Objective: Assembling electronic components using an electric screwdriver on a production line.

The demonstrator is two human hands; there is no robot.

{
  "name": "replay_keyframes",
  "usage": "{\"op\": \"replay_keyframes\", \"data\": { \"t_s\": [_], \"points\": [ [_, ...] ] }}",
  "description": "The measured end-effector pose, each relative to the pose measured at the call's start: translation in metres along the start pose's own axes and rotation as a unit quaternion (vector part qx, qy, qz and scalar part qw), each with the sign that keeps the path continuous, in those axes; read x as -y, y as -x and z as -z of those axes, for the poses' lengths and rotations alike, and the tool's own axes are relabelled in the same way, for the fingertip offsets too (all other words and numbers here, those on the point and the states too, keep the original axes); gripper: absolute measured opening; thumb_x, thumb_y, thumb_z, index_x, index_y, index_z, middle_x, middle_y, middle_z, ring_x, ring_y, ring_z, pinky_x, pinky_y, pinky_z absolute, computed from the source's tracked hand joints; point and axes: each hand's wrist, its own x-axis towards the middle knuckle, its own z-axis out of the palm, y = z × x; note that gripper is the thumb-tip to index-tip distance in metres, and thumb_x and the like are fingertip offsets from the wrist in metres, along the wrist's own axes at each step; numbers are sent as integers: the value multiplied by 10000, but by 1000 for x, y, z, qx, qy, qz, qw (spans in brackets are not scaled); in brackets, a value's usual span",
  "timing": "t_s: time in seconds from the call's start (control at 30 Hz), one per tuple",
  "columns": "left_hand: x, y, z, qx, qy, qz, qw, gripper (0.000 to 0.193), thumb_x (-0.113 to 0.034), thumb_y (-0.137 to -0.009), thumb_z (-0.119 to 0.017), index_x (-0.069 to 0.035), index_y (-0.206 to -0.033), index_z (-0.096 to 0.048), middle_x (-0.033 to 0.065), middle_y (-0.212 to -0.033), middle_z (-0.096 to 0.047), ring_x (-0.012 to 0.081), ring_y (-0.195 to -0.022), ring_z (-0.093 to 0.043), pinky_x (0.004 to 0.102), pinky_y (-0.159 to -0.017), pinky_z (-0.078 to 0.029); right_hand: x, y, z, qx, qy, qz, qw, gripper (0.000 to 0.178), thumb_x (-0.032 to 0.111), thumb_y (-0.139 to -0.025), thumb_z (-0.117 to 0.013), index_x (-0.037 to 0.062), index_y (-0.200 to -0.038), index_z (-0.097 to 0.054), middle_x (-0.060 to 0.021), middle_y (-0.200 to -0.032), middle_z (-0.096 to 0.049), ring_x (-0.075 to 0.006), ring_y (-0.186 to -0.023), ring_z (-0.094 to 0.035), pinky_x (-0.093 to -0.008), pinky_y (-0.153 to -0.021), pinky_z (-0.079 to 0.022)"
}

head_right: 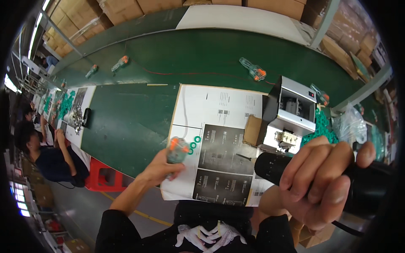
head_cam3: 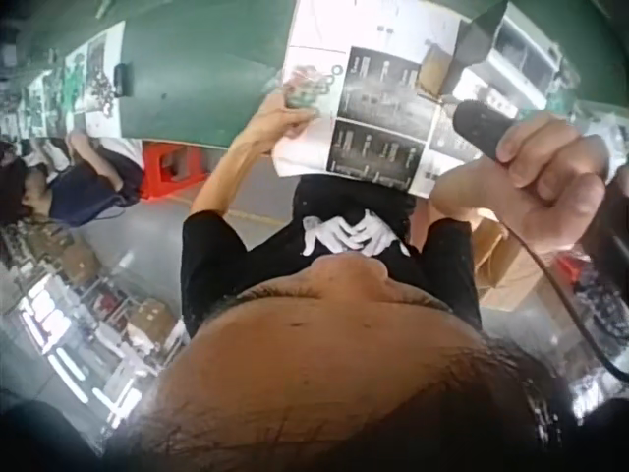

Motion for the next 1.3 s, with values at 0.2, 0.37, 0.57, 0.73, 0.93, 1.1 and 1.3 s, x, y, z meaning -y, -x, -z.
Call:
{"op": "replay_keyframes", "data": {
  "t_s": [0.2,0.37,0.57,0.73,0.93,1.1,1.3],
  "points": [
    [34,1,12,-135,-55,-38,989,272,-200,-1038,-624,-38,-1238,-536,25,-689,-565,76,-470,-466,242,-430,-330,-4,-6,-3,12,25,11,1000,334,102,-965,-541,-35,-1230,-389,4,-630,-420,-91,-403,-387,-229,-350,-374],
    [30,-9,0,-188,-208,-71,957,300,-311,-1040,-633,-27,-1066,-540,32,-622,-581,90,-476,-512,282,-432,-378,-5,-3,-3,71,27,-7,997,352,103,-960,-575,-13,-1236,-390,-4,-627,-447,-95,-406,-408,-235,-333,-401],
    [29,-16,-7,-247,-405,-129,871,361,-343,-1025,-641,-17,-961,-499,134,-634,-641,259,-508,-636,360,-463,-448,-1,-8,5,123,24,-10,992,352,124,-973,-573,-2,-1245,-389,0,-618,-469,-96,-409,-426,-242,-330,-405],
    [29,-18,-20,-269,-591,-105,753,392,-361,-1000,-660,-28,-919,-471,207,-688,-667,436,-582,-645,462,-502,-490,-2,-3,0,63,43,0,997,349,123,-978,-568,-4,-1247,-387,7,-626,-470,-97,-409,-424,-242,-336,-402],
    [32,-16,-30,-270,-655,-80,702,409,-375,-985,-676,-31,-970,-455,227,-695,-660,389,-620,-678,485,-535,-509,0,-7,7,84,25,-11,996,354,108,-976,-569,-8,-1252,-381,-5,-639,-462,-96,-422,-431,-238,-353,-407],
    [43,-16,9,-226,-330,-201,894,360,-293,-990,-687,-23,-1115,-483,166,-887,-701,242,-631,-684,421,-543,-533,5,-11,13,79,-24,19,996,345,88,-972,-563,-8,-1251,-384,-13,-639,-453,-99,-432,-436,-238,-361,-417],
    [-3,0,-6,-306,-175,-81,932,509,-150,-925,-761,14,-1313,-475,131,-1080,-656,163,-765,-667,335,-643,-570,8,-13,16,68,7,8,998,349,75,-971,-560,-11,-1263,-388,-7,-639,-447,-99,-432,-426,-235,-366,-424]
  ]
}}
